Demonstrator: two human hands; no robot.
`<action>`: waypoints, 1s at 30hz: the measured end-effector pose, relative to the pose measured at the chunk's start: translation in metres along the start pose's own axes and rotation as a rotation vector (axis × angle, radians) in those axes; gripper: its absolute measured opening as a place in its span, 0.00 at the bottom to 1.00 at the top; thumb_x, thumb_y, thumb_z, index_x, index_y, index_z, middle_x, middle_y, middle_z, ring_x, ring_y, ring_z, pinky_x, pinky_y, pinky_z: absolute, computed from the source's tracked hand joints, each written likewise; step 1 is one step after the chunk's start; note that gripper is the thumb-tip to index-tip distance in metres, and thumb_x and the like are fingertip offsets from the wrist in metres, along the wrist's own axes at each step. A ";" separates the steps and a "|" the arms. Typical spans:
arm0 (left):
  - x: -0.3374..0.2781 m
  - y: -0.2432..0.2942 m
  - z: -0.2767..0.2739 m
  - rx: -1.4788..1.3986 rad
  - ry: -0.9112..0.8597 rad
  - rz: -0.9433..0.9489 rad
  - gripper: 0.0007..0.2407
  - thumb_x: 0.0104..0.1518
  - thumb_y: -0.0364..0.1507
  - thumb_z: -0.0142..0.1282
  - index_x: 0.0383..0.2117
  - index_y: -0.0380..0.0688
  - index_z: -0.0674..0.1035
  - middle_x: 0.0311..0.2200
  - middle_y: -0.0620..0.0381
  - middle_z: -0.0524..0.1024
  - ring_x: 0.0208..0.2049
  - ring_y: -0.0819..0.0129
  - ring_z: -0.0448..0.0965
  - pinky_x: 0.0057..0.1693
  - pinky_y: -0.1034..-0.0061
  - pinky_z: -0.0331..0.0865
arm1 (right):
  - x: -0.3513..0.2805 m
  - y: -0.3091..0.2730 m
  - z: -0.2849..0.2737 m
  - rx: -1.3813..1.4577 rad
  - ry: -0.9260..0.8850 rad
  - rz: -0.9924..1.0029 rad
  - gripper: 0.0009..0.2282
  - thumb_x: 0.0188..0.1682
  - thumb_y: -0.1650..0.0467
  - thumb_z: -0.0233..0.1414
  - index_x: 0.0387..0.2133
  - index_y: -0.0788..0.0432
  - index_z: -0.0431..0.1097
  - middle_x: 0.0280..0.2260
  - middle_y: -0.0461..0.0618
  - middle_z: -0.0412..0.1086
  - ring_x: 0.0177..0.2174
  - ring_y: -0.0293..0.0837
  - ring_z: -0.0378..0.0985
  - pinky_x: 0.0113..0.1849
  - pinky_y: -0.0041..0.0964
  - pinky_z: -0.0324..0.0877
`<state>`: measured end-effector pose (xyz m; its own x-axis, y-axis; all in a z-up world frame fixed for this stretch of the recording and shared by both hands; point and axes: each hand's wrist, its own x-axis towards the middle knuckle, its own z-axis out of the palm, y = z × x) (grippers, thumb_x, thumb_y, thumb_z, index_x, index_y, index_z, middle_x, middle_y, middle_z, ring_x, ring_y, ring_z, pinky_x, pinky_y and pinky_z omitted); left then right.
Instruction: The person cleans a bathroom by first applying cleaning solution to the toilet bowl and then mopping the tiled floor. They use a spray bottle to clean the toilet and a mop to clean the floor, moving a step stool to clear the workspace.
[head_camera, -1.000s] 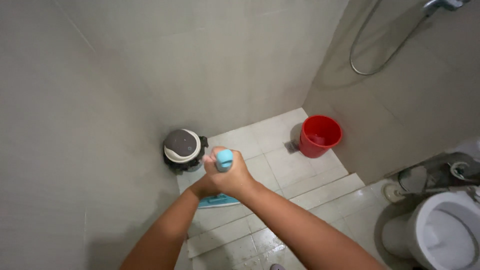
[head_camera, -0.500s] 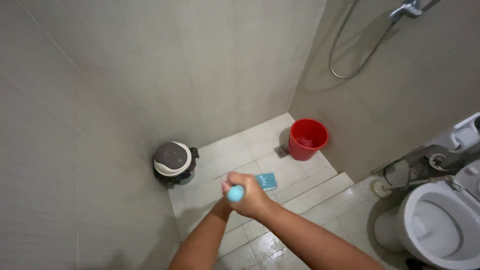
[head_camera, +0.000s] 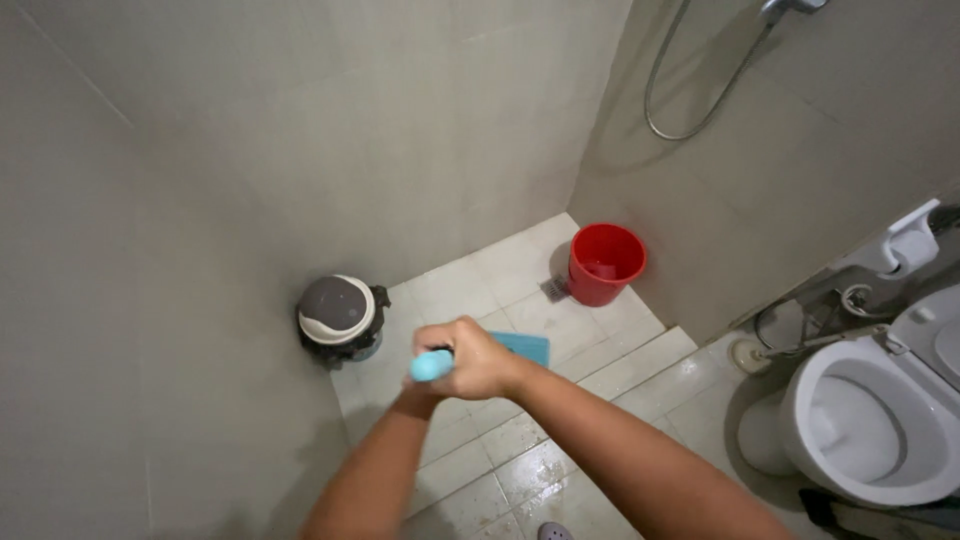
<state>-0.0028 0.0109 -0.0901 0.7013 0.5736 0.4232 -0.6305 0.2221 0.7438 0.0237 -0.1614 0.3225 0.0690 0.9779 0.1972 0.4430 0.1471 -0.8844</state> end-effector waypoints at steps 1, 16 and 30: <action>0.007 0.038 0.018 0.002 0.005 0.000 0.10 0.62 0.34 0.60 0.38 0.44 0.73 0.41 0.61 0.72 0.45 0.73 0.73 0.56 0.70 0.70 | 0.004 -0.008 0.000 0.003 -0.004 0.000 0.10 0.42 0.71 0.64 0.23 0.59 0.67 0.22 0.45 0.69 0.26 0.34 0.71 0.31 0.35 0.69; 0.063 0.264 0.122 1.042 -0.529 -0.470 0.12 0.49 0.24 0.57 0.39 0.36 0.75 0.37 0.51 0.78 0.40 0.61 0.76 0.47 0.65 0.72 | 0.035 -0.036 0.011 0.478 0.231 0.111 0.19 0.50 0.71 0.59 0.15 0.56 0.55 0.15 0.40 0.58 0.15 0.32 0.63 0.18 0.32 0.60; 0.067 0.220 0.183 0.675 -0.397 -0.431 0.11 0.55 0.26 0.57 0.44 0.39 0.76 0.43 0.56 0.77 0.47 0.67 0.76 0.51 0.68 0.72 | 0.010 0.009 -0.016 0.358 0.400 0.165 0.16 0.50 0.72 0.56 0.17 0.57 0.57 0.18 0.39 0.56 0.20 0.32 0.57 0.21 0.34 0.58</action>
<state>-0.0333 -0.0456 0.1965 0.9745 0.2047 0.0917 -0.0436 -0.2281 0.9727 0.0421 -0.1527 0.3234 0.4762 0.8701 0.1275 0.0709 0.1065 -0.9918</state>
